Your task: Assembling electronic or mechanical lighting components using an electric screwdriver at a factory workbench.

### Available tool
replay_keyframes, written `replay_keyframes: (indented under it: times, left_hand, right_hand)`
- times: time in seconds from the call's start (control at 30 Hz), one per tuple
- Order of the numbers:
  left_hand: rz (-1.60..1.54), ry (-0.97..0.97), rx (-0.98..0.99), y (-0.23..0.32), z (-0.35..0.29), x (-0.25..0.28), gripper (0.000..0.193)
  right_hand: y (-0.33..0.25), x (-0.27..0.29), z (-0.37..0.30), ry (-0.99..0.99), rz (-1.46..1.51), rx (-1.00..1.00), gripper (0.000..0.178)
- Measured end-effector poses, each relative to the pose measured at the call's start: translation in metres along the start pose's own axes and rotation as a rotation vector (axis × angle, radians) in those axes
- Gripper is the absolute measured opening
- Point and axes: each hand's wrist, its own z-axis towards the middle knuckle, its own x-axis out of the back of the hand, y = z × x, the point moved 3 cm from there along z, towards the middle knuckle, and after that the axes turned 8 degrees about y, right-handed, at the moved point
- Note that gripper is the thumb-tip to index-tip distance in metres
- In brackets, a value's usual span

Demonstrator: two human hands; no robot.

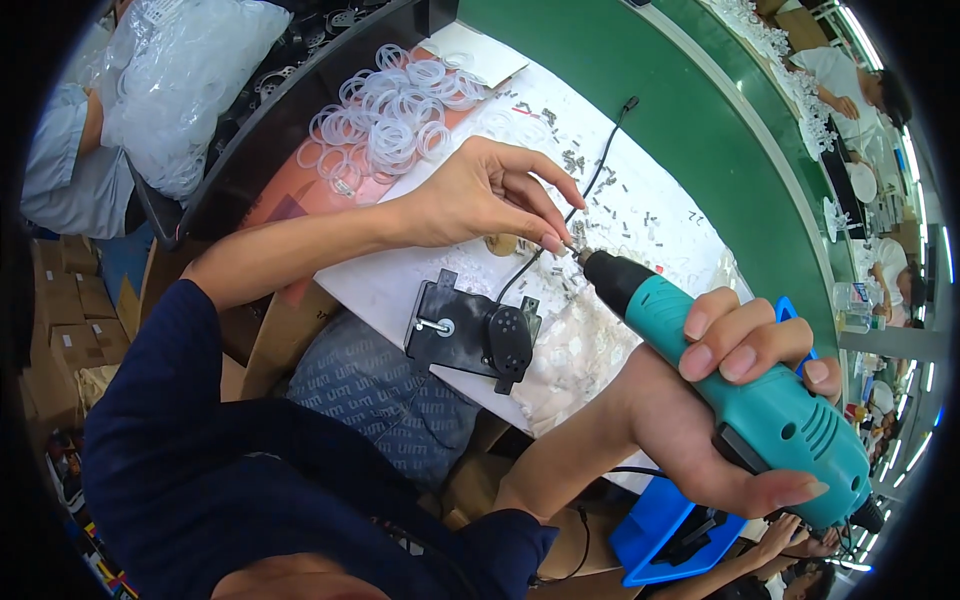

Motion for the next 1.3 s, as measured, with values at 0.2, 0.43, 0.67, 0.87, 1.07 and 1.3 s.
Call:
replay_keyframes:
  times: [0.2,0.43,0.67,0.87,1.07,1.3]
  left_hand:
    - [-0.005,-0.012,0.026,0.000,-0.001,-0.001,0.034]
    - [0.077,-0.036,-0.051,0.009,-0.007,-0.005,0.035]
    - [0.581,0.042,-0.561,0.060,-0.029,-0.008,0.038]
    - [1.427,-0.256,-0.474,0.052,-0.093,-0.047,0.052]
    - [1.301,-0.568,-0.407,0.052,-0.078,-0.038,0.054]
    - [1.352,-0.583,-0.495,0.053,-0.076,-0.047,0.043]
  right_hand:
    - [-0.001,0.001,0.000,0.016,-0.017,0.015,0.063]
    - [-0.002,0.003,-0.001,0.061,-0.041,-0.023,0.061]
    - [-0.013,0.006,0.006,0.128,-0.176,-0.169,0.046]
    - [-0.018,0.003,-0.002,-0.019,-0.085,-0.288,0.049]
    - [-0.008,0.009,-0.011,0.031,-0.022,-0.384,0.055]
    - [-0.015,0.015,-0.009,0.054,-0.195,-0.431,0.054]
